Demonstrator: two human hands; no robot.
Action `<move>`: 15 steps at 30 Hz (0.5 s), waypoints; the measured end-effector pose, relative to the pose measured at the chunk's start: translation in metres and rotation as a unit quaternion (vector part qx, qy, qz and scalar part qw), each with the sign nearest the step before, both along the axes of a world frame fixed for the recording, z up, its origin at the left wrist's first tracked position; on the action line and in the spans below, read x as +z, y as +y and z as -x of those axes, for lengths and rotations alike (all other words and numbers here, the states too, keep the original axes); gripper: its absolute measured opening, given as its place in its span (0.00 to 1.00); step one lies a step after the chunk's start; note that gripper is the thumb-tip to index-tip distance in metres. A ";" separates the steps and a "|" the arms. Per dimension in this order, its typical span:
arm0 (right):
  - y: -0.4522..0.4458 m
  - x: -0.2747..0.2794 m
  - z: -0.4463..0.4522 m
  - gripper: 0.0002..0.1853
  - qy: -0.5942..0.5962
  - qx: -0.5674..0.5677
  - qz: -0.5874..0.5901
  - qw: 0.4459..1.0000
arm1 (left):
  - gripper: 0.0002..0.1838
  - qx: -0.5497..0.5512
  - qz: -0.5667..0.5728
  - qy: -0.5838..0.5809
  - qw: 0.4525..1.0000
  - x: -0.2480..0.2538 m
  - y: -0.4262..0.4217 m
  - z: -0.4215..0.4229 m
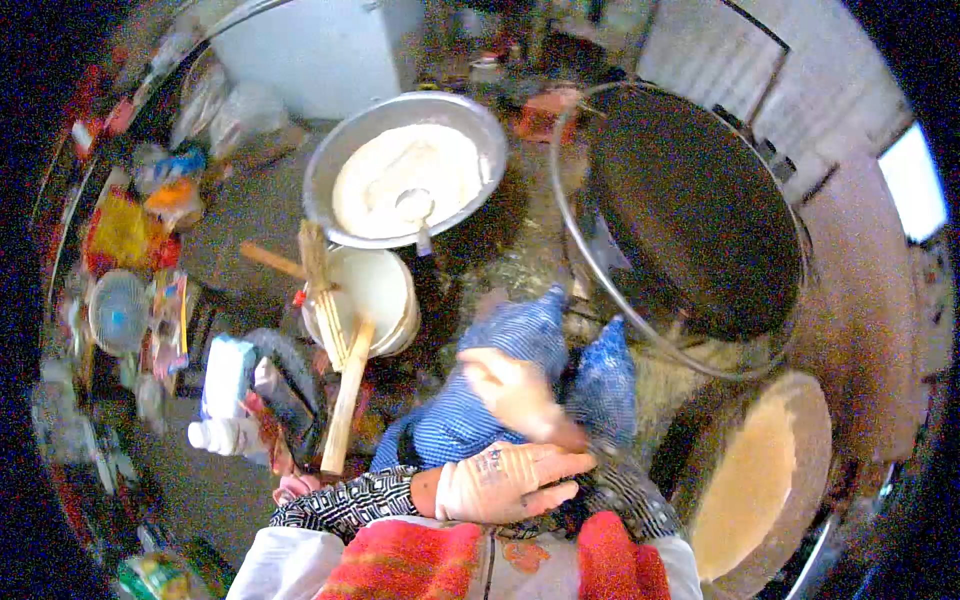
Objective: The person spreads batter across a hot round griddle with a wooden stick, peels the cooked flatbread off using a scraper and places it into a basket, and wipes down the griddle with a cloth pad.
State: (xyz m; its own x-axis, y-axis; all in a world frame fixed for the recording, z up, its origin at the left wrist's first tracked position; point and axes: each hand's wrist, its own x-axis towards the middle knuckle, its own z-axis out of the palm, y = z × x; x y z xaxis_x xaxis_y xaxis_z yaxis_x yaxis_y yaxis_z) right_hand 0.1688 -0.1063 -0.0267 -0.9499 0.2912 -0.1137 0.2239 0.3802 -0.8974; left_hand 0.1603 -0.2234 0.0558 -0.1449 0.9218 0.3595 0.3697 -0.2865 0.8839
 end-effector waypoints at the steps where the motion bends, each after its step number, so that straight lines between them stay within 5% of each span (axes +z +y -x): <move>1: -0.027 -0.003 0.035 0.16 -0.010 0.089 0.016 0.996 | 0.20 0.013 -0.002 -0.007 1.000 -0.003 -0.010 0.007; 3: -0.080 0.016 0.083 0.17 -0.084 0.304 -0.148 0.937 | 0.20 0.039 0.012 -0.005 0.999 -0.016 -0.023 0.016; 5: -0.134 -0.024 0.099 0.17 0.220 0.355 -0.186 0.889 | 0.19 0.062 0.028 0.040 0.997 -0.012 -0.048 0.033; 7: -0.156 -0.037 0.103 0.13 0.245 0.430 -0.205 0.844 | 0.18 0.178 -0.042 0.022 0.983 0.012 -0.081 0.053; 8: -0.160 -0.047 0.103 0.10 0.294 0.401 -0.231 0.836 | 0.18 0.170 0.029 -0.013 0.985 0.004 -0.103 0.061; 10: -0.146 -0.049 0.112 0.12 0.149 0.445 -0.227 0.853 | 0.14 0.294 0.104 0.014 0.950 0.012 -0.135 0.071; 12: -0.121 -0.028 0.114 0.18 0.035 0.412 -0.232 0.880 | 0.17 0.492 0.064 -0.026 0.868 -0.036 -0.167 0.062; 13: -0.117 -0.017 0.117 0.26 -0.054 0.396 -0.211 0.892 | 0.20 0.583 0.112 -0.036 0.804 -0.017 -0.160 0.064; 15: -0.113 -0.007 0.115 0.32 -0.019 0.402 -0.249 0.881 | 0.23 0.610 0.087 -0.271 0.740 -0.056 -0.164 0.059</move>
